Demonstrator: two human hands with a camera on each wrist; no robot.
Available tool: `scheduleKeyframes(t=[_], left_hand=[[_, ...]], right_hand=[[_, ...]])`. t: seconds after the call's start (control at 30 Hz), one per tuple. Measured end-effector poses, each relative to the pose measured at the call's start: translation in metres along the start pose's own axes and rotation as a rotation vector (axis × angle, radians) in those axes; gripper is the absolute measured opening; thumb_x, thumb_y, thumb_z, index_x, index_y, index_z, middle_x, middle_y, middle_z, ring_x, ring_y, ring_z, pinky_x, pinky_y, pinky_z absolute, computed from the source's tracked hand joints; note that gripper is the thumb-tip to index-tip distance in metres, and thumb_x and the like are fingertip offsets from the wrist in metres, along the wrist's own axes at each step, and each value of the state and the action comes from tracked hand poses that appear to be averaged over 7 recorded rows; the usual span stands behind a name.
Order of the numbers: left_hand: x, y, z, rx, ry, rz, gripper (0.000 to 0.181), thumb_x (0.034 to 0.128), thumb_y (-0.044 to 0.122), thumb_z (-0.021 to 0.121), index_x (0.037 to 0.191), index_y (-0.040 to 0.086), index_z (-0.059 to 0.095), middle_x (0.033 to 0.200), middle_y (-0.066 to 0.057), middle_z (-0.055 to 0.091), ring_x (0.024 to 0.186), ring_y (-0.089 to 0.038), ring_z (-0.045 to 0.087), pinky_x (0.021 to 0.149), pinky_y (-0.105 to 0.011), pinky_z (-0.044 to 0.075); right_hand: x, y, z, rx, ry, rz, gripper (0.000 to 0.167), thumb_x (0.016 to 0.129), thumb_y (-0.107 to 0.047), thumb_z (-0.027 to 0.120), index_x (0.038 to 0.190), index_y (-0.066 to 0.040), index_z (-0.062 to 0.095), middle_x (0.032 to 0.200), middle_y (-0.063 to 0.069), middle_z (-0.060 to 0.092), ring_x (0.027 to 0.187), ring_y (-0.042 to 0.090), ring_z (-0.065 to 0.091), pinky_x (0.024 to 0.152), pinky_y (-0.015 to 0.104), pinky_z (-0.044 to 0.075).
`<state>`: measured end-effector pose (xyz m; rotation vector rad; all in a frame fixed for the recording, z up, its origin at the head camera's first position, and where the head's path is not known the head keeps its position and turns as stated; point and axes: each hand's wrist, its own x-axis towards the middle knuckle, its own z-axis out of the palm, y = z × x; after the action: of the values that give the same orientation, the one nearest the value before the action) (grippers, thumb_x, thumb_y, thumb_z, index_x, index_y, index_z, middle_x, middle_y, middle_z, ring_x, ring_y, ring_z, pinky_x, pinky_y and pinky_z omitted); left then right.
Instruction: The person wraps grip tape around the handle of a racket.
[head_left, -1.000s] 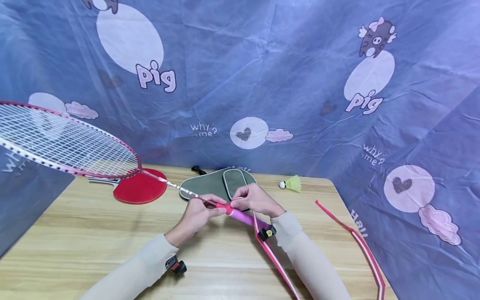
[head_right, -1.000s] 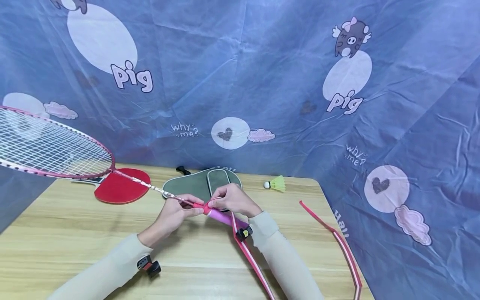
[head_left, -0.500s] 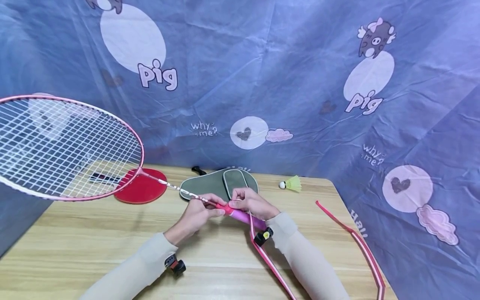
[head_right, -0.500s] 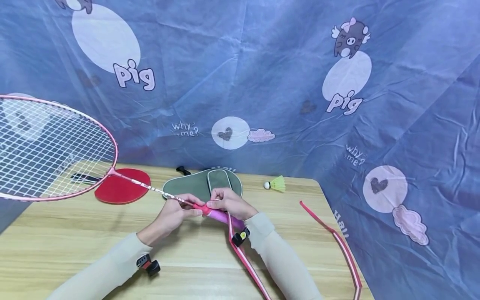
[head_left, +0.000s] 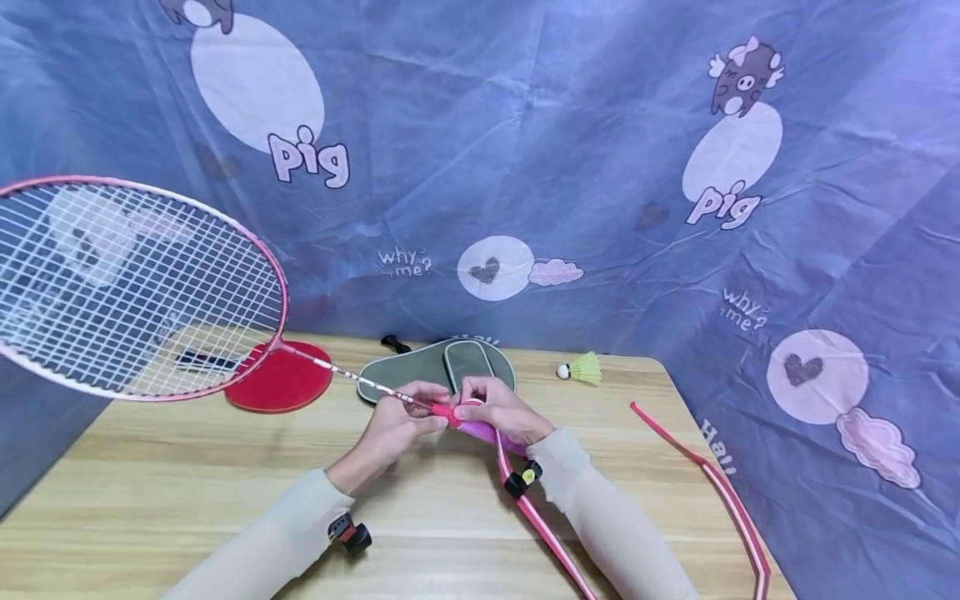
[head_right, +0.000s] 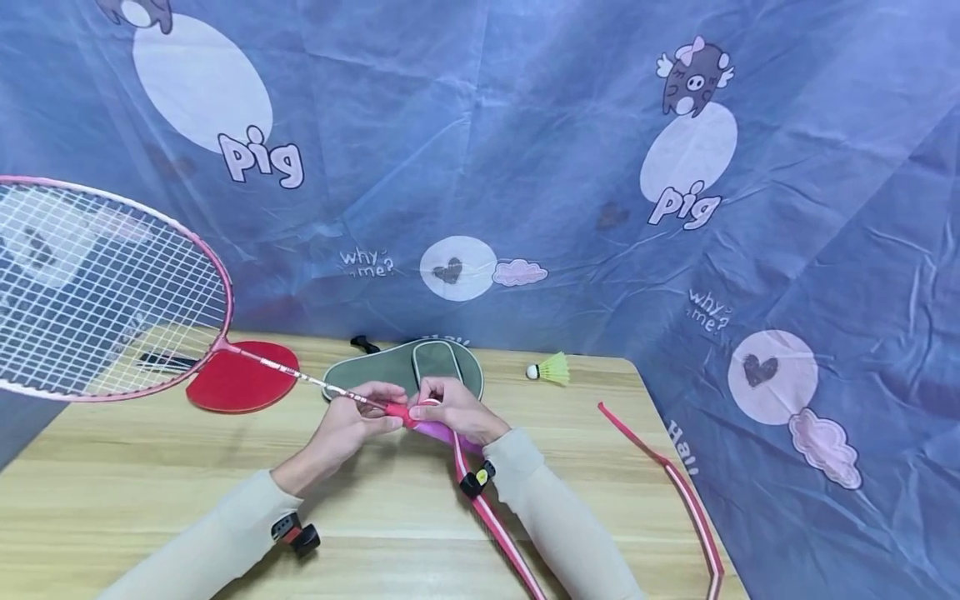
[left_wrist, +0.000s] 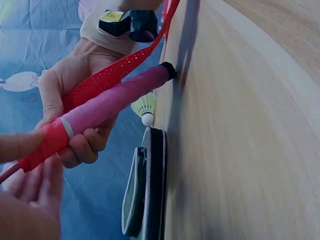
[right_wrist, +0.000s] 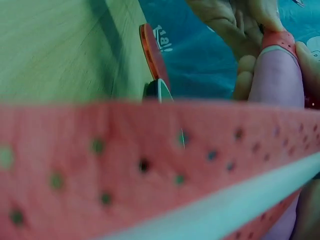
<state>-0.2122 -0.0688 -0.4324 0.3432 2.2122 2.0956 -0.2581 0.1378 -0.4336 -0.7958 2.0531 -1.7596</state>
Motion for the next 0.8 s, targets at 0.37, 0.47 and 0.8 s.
scheduleKeyframes(t=[0.37, 0.47, 0.8], left_hand=[[-0.002, -0.002, 0.003, 0.242, 0.132, 0.010, 0.018, 0.0798, 0.021, 0.085, 0.094, 0.013, 0.080, 0.090, -0.004, 0.080, 0.076, -0.006, 0.068, 0.069, -0.020, 0.051], [-0.003, -0.001, 0.004, 0.239, 0.136, 0.001, 0.014, 0.0800, 0.017, 0.085, 0.093, 0.014, 0.080, 0.090, -0.003, 0.080, 0.078, -0.008, 0.069, 0.069, -0.021, 0.050], [-0.001, -0.004, 0.002, 0.112, 0.113, -0.089, 0.015, 0.0801, 0.011, 0.082, 0.095, 0.009, 0.080, 0.090, -0.004, 0.080, 0.082, -0.011, 0.068, 0.075, -0.025, 0.049]], right_hand=[[-0.002, 0.000, 0.007, -0.070, 0.093, -0.017, 0.022, 0.080, 0.004, 0.076, 0.076, 0.005, 0.054, 0.093, 0.004, 0.072, 0.094, 0.017, 0.067, 0.090, 0.026, 0.052], [-0.003, 0.002, 0.005, -0.102, 0.091, -0.007, 0.021, 0.080, 0.002, 0.077, 0.078, 0.006, 0.057, 0.095, 0.011, 0.074, 0.094, 0.018, 0.068, 0.090, 0.027, 0.052], [-0.004, -0.008, -0.001, -0.313, 0.064, 0.055, 0.010, 0.085, -0.019, 0.081, 0.083, -0.013, 0.074, 0.094, 0.000, 0.080, 0.091, 0.009, 0.071, 0.084, 0.021, 0.052]])
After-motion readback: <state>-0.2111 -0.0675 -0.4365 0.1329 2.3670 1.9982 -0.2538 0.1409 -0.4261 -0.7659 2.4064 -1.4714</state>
